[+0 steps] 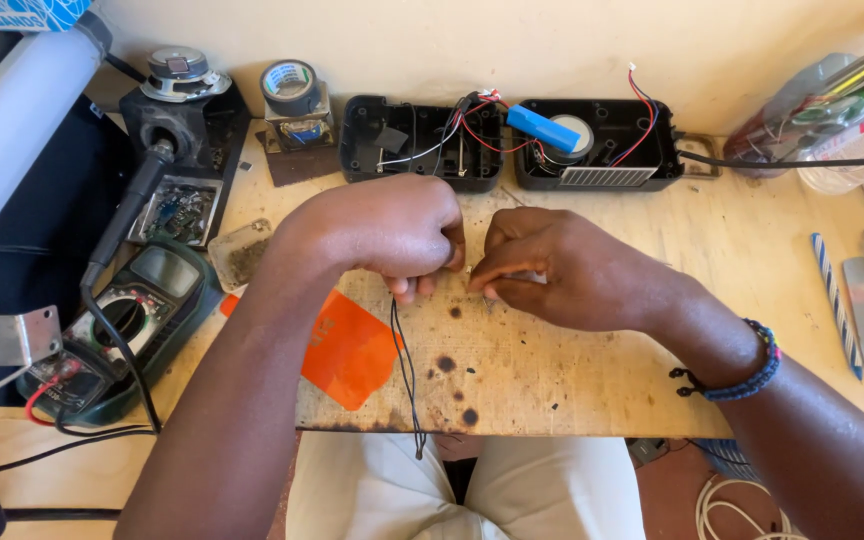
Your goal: Soldering wires and components to a circuit board and assembling a small electronic device on a workbench.
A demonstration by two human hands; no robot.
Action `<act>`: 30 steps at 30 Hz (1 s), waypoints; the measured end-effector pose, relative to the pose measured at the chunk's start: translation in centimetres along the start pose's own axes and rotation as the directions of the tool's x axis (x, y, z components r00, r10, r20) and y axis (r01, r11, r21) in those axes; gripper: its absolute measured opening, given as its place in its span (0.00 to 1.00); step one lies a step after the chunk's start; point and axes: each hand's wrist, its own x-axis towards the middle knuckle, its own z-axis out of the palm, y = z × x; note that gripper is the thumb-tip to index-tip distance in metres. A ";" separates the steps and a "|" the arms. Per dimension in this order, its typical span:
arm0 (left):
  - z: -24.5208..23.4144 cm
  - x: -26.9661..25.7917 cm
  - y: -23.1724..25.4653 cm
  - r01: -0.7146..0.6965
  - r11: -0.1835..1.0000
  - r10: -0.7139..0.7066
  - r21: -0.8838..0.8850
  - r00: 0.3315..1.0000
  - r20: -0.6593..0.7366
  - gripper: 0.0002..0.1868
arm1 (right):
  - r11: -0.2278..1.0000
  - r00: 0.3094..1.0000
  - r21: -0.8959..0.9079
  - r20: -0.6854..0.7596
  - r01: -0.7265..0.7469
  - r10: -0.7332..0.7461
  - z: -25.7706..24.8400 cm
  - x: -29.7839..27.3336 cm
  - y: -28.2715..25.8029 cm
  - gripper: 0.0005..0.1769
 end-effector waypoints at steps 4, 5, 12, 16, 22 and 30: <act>0.1 0.1 0.0 -0.025 0.998 0.025 -0.056 1.000 0.004 0.14 | 0.994 0.992 -0.021 -0.070 0.107 -0.109 -0.1 0.0 0.9 0.09; 0.0 0.1 -0.1 -0.029 0.998 0.029 -0.053 1.000 -0.004 0.15 | 0.992 0.988 -0.056 -0.097 0.114 -0.119 -0.3 0.1 1.2 0.10; -1.3 1.4 -1.1 -0.142 0.988 0.128 -0.067 0.975 -0.183 0.13 | 0.961 0.919 -0.145 -0.286 0.238 -0.270 -1.7 1.6 2.6 0.07; -0.8 5.0 -3.8 -0.353 0.931 0.315 0.091 0.653 -0.689 0.21 | 0.883 0.809 -0.356 -0.393 0.304 -0.437 -3.4 4.6 -3.1 0.08; 0.9 13.3 -6.9 -0.354 0.881 0.408 0.314 0.234 -0.883 0.13 | 0.773 0.815 -0.450 -0.151 0.447 -0.559 1.5 15.6 -10.1 0.11; 0.3 6.7 -4.2 -0.279 0.897 0.394 0.343 0.152 -0.906 0.18 | 0.496 0.739 -0.691 0.083 0.527 -0.669 13.1 23.7 -10.7 0.03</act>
